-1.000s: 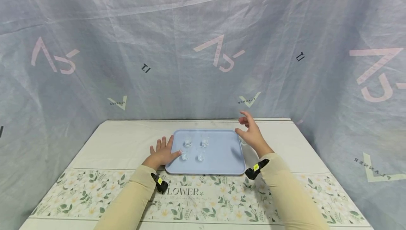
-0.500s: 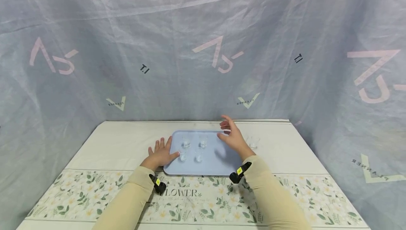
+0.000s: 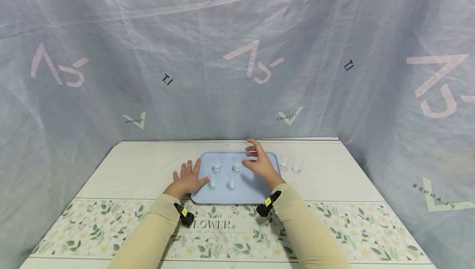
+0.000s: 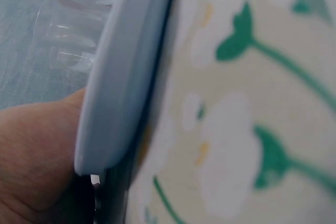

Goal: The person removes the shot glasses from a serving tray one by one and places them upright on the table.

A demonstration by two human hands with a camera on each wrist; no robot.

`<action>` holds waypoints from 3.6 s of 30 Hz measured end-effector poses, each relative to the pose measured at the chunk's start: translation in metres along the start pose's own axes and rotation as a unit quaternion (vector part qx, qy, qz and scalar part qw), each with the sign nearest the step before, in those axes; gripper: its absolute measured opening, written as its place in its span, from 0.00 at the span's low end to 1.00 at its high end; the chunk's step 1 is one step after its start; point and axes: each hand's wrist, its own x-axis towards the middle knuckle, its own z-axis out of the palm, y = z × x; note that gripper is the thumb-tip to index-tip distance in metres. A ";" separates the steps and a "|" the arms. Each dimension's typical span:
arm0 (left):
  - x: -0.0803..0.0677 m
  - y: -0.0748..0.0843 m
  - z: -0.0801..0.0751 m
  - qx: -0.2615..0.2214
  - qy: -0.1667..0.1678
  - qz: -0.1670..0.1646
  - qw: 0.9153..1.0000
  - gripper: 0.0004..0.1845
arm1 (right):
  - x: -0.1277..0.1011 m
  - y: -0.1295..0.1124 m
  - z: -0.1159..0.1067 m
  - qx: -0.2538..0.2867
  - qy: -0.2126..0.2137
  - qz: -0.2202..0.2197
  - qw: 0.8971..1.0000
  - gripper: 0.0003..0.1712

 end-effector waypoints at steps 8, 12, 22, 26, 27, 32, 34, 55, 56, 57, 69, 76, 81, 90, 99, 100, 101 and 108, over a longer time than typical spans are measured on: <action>0.005 -0.003 0.005 0.000 -0.004 -0.005 1.000 0.50 | 0.001 0.004 0.015 0.025 -0.015 0.004 1.000 0.46; 0.009 -0.006 0.008 -0.001 -0.004 -0.007 1.000 0.51 | 0.004 0.017 0.019 0.026 -0.014 0.007 1.000 0.47; 0.018 -0.013 0.016 -0.004 0.003 -0.003 1.000 0.52 | 0.011 0.053 0.026 -0.017 0.007 0.018 1.000 0.47; 0.019 -0.013 0.017 -0.002 0.003 -0.002 1.000 0.53 | 0.011 0.049 0.027 -0.030 0.004 0.021 0.999 0.46; 0.019 -0.013 0.017 0.000 0.002 -0.002 1.000 0.53 | 0.011 0.046 0.027 -0.027 0.003 0.021 0.999 0.46; 0.018 -0.012 0.016 0.002 0.003 -0.003 1.000 0.53 | 0.007 0.021 0.026 -0.011 -0.017 0.010 1.000 0.45; 0.017 -0.012 0.015 0.000 0.003 -0.003 1.000 0.52 | 0.005 0.012 0.025 -0.011 -0.023 0.005 1.000 0.44; 0.018 -0.011 0.015 0.006 0.001 -0.003 1.000 0.52 | 0.013 0.037 0.023 -0.045 0.000 0.006 0.999 0.45; 0.016 -0.010 0.014 0.006 0.001 -0.002 1.000 0.52 | 0.013 0.037 0.023 -0.044 -0.001 0.004 0.999 0.44; 0.015 -0.009 0.013 0.006 -0.002 -0.003 1.000 0.52 | 0.012 0.036 0.022 -0.041 -0.001 0.002 0.999 0.44; 0.009 -0.005 0.010 0.006 -0.003 -0.004 1.000 0.51 | 0.004 0.039 0.008 -0.070 -0.005 0.006 0.998 0.45; 0.018 -0.011 0.016 0.001 0.001 -0.002 1.000 0.51 | -0.002 0.038 -0.003 -0.078 0.000 -0.001 0.997 0.45; 0.018 -0.011 0.017 0.003 -0.001 -0.002 1.000 0.51 | -0.009 0.039 -0.010 -0.074 0.005 -0.014 0.997 0.46; 0.015 -0.010 0.015 -0.002 -0.001 -0.002 1.000 0.52 | -0.019 0.041 -0.022 -0.087 0.002 -0.024 0.996 0.45; 0.015 -0.010 0.016 -0.001 0.003 0.000 1.000 0.52 | -0.028 0.037 -0.036 -0.105 0.010 -0.012 0.994 0.45; 0.015 -0.010 0.016 0.000 0.003 0.000 1.000 0.52 | -0.029 0.037 -0.038 -0.104 0.011 -0.012 0.994 0.45; 0.015 -0.010 0.015 0.000 0.004 -0.001 1.000 0.52 | -0.030 0.036 -0.039 -0.104 0.012 -0.010 0.994 0.45; 0.015 -0.011 0.015 -0.002 0.003 -0.002 1.000 0.52 | -0.037 0.028 -0.049 -0.104 0.007 -0.013 0.994 0.45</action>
